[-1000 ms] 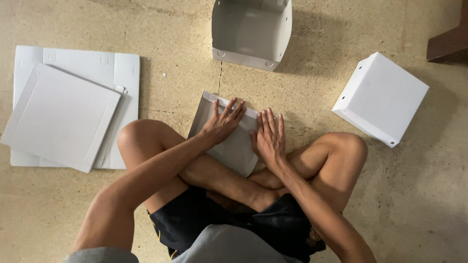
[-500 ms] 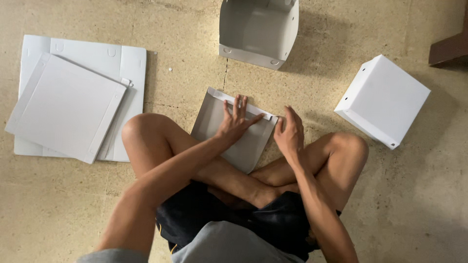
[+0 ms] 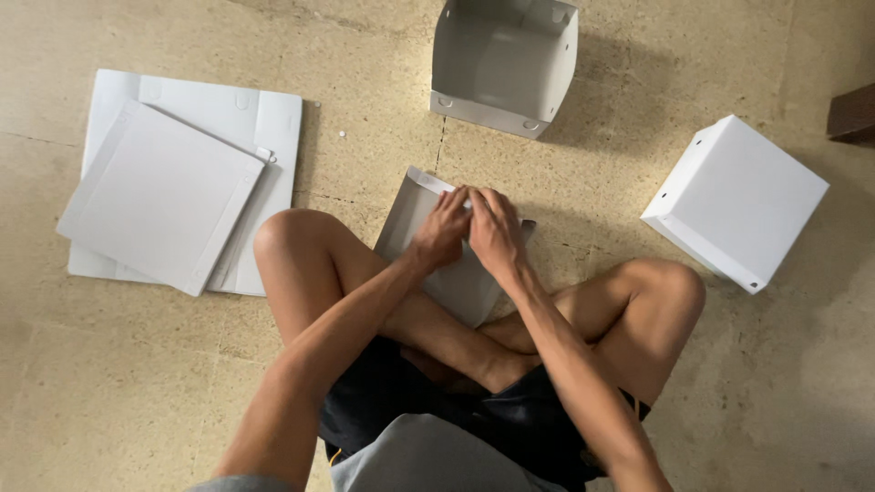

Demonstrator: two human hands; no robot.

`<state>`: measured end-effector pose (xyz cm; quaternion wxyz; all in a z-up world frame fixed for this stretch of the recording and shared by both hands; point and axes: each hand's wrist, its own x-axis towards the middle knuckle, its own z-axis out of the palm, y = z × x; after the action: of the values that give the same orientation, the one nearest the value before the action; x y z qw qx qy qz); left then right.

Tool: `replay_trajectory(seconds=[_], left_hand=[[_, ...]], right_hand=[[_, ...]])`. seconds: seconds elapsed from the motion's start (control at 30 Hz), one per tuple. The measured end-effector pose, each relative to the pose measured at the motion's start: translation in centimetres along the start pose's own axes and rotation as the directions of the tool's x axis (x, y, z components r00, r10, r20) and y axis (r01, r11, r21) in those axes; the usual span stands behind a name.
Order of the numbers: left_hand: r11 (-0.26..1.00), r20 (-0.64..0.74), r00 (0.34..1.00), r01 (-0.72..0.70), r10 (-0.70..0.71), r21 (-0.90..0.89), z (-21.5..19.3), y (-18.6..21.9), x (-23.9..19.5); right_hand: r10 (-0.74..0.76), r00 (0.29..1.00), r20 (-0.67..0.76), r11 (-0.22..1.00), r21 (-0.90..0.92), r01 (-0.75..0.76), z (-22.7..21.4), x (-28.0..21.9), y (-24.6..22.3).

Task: The person sits on the floor and assembles a white cardboard box by folding the flaps and inserting small plastic fasteners into pre-punched holes to secure the sides. The person handles the box and fasteners by hand, completing the assembly of one box.

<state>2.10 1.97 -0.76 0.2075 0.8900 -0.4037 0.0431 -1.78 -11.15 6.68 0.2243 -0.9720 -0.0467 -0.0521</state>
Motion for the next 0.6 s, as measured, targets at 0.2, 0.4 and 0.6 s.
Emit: replay_trajectory(seconds=[0.2, 0.4, 0.6], left_hand=[[0.852, -0.158, 0.929, 0.225, -0.333, -0.473, -4.1, -4.1, 1.0], [0.659, 0.043, 0.667, 0.742, -0.743, -0.123, -7.2, -6.4, 0.1], [0.917, -0.082, 0.981, 0.192, -0.174, 0.349, -5.2, -9.5, 0.7]], right_hand=[[-0.011, 0.999, -0.030, 1.000, 0.026, 0.012, 3.8, 2.2, -0.7], [0.100, 0.989, 0.107, 0.982, -0.173, -0.080, 5.9, 2.7, -2.4], [0.058, 0.996, 0.070, 0.968, -0.249, -0.039, 4.3, 2.5, -3.4]])
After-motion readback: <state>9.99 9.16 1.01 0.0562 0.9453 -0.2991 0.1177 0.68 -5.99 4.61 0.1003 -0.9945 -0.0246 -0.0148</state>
